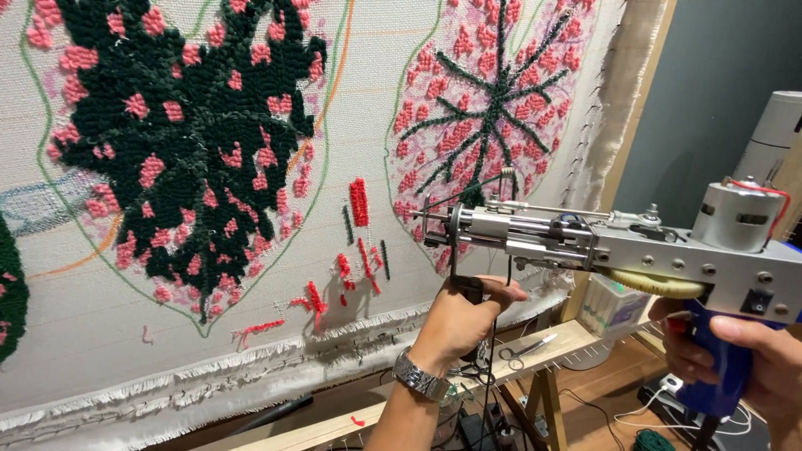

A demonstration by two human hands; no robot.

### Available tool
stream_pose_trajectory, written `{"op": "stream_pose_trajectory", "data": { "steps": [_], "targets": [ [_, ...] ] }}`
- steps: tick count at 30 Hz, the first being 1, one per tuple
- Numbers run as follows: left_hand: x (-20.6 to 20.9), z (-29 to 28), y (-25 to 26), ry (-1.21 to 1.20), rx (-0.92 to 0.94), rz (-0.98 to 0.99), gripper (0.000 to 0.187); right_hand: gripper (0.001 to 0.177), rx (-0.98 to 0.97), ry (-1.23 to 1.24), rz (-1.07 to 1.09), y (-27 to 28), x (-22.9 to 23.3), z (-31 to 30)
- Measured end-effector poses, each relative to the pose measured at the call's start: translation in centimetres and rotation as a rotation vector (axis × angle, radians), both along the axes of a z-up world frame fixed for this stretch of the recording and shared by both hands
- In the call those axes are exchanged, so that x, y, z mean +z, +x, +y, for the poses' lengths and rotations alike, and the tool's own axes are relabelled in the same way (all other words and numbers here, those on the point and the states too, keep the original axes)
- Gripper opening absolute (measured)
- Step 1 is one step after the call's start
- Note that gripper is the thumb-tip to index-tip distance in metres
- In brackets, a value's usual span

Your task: Creating a decorative rug using a handheld tufting gun on a wooden frame.

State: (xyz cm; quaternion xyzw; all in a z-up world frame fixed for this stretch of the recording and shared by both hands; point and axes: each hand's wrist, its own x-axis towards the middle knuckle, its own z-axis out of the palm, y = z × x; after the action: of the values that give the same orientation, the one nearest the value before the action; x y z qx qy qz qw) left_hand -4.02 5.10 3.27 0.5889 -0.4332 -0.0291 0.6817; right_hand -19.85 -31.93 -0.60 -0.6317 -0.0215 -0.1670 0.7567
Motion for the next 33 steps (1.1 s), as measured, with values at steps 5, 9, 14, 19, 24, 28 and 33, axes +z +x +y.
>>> {"op": "stream_pose_trajectory", "data": {
  "steps": [5, 9, 14, 19, 24, 28, 33],
  "targets": [
    [1.9, -0.4, -2.0, 0.232, 0.091, 0.111, 0.017, 0.069, 0.105, 0.042, 0.114, -1.4, -1.4, -2.0],
    [0.5, -2.2, -1.3, 0.236, -0.012, 0.369, 0.023, 0.060, 0.105, 0.069, 0.243, -2.3, -2.5, -3.0],
    [1.6, -2.3, -2.2, 0.235, -0.059, 0.379, 0.039, 0.053, 0.102, 0.014, 0.148, -1.7, -7.3, -8.9],
    [0.8, -2.9, -2.1, 0.243, -0.072, 0.410, 0.045, 0.055, 0.249, 0.019, 0.172, -2.1, -8.1, -9.5],
    [0.3, -2.5, -2.0, 0.216, -0.054, 0.396, 0.048, 0.056, 0.110, 0.014, 0.132, -2.4, -6.9, -6.8],
    [0.2, -2.4, -1.7, 0.231, -0.057, 0.408, 0.047, 0.056, 0.001, -0.033, 0.142, -2.6, -5.0, -2.8],
    [0.5, -2.3, -1.7, 0.236, -0.031, 0.412, 0.044, 0.054, -0.139, -0.017, 0.247, -2.7, -4.2, -1.2]
  ]
}}
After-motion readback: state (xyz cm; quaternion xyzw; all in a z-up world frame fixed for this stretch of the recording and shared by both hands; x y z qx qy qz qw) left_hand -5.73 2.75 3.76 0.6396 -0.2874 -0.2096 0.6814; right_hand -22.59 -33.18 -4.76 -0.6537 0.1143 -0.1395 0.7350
